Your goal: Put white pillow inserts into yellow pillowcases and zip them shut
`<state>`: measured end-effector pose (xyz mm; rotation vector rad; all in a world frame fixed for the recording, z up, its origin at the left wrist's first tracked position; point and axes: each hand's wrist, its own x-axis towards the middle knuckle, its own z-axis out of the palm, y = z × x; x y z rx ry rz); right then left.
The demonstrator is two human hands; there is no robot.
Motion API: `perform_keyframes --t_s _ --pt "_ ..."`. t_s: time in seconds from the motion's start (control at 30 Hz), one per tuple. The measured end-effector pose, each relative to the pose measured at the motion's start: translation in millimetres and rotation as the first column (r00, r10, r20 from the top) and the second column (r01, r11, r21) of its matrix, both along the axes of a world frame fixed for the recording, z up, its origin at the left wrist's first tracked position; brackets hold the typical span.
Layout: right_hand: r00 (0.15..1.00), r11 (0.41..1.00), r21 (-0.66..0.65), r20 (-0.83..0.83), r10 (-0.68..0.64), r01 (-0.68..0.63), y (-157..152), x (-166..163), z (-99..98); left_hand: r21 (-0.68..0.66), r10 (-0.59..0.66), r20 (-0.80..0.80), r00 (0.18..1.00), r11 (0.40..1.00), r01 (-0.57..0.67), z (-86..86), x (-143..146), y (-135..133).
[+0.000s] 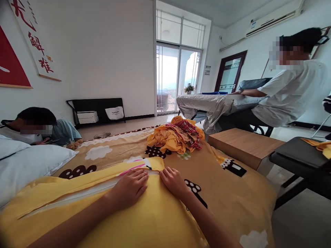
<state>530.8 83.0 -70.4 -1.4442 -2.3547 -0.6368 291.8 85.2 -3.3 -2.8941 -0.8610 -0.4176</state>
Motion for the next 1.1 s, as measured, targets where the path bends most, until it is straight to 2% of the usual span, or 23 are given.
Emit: perform_keyframes --t_s 0.2,0.3,0.4,0.5,0.6,0.7,0.83,1.0,1.1 --pt "0.993 0.999 0.014 -0.112 -0.046 0.048 6 -1 0.7 -0.073 0.016 -0.077 0.997 0.997 -0.021 8.6 -50 -1" --pt "0.989 1.0 0.001 -0.147 -0.029 0.03 7 -2 2.9 -0.048 0.065 -0.129 0.99 0.996 -0.072 15.2 -64 -5" --pt "0.979 1.0 -0.008 -0.2 -0.028 0.027 9 -3 1.2 0.036 0.104 -0.183 0.978 0.994 -0.099 25.0 -52 -11" --pt "0.955 0.998 -0.007 -0.291 -0.063 0.063 9 -5 -6.0 0.051 -0.008 -0.164 0.987 0.999 0.017 30.1 -19 -12" --pt "0.931 0.998 -0.008 -0.358 -0.067 0.069 7 -6 -15.1 -0.014 -0.15 -0.119 0.981 0.989 0.15 21.3 16 -4" --pt "0.907 0.999 -0.01 -0.418 -0.053 0.053 6 -7 -22.9 -0.081 -0.118 -0.13 0.984 0.991 0.108 1.5 33 5" --pt "0.842 0.998 -0.01 -0.536 -0.063 0.068 6 -8 -31.6 -0.063 -0.078 -0.105 0.991 0.995 0.072 -20.5 31 4" --pt "0.716 0.998 0.024 -0.698 -0.021 0.053 -2 -10 -37.4 0.02 -0.057 -0.158 0.986 0.998 0.06 -29.1 30 -9" --pt "0.741 0.997 0.065 -0.671 0.021 0.031 -11 -10 -35.6 0.097 -0.057 -0.164 0.985 0.993 0.073 -31.7 32 -14"
